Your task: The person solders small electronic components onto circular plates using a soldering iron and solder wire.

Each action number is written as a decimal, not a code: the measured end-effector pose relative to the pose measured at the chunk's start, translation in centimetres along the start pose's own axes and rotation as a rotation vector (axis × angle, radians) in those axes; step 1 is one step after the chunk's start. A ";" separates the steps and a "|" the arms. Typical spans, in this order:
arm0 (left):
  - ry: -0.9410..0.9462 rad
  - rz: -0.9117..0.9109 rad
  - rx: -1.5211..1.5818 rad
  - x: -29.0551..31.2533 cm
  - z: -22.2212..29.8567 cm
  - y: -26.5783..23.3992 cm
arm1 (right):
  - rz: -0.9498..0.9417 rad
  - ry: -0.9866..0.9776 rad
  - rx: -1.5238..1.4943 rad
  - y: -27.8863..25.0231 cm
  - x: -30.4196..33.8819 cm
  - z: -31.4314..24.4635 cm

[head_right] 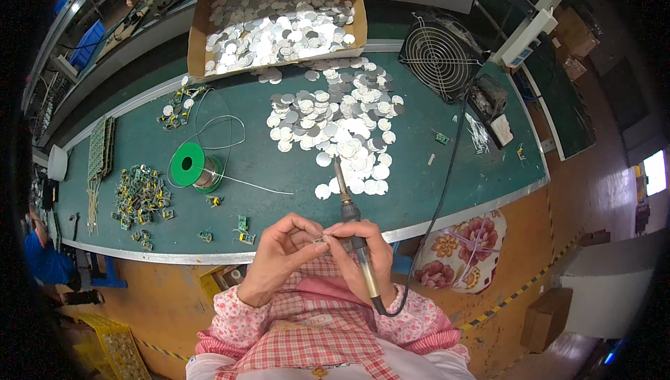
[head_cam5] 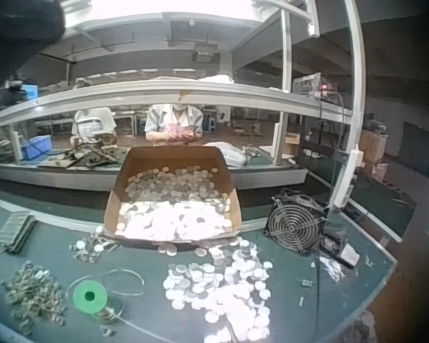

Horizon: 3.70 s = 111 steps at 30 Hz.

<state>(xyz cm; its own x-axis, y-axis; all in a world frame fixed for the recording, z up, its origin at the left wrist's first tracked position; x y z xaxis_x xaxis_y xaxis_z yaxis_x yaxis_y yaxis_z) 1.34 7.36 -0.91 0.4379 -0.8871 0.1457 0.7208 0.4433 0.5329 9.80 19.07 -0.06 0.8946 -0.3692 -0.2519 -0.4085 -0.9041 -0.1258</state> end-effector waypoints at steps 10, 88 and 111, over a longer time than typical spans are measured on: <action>0.074 -0.113 -0.191 -0.6 0.5 -0.8 | -0.025 -0.004 0.067 -0.2 -0.8 -0.3; 0.094 0.275 -0.016 -0.8 1.2 -2.7 | -0.003 -0.172 0.568 -1.5 -2.8 -3.6; 0.140 0.260 0.068 -1.1 2.8 -2.3 | -0.180 -0.388 0.401 -1.0 -1.7 -5.4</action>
<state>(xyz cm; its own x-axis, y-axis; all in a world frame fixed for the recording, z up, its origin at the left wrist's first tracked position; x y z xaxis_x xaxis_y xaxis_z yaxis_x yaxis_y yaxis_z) -2.32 6.92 0.01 0.6761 -0.7168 0.1707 0.5395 0.6393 0.5480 9.67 19.48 5.72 0.8553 -0.0436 -0.5163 -0.3610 -0.7648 -0.5336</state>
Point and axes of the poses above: each hand's wrist, its own x-axis away from the middle knuckle, its own y-axis out of the palm, z = x × y, the point moved 4 cm from there along -x, towards the middle knuckle, and after that the axes turned 12 degrees about -z, right-handed, at the moved point
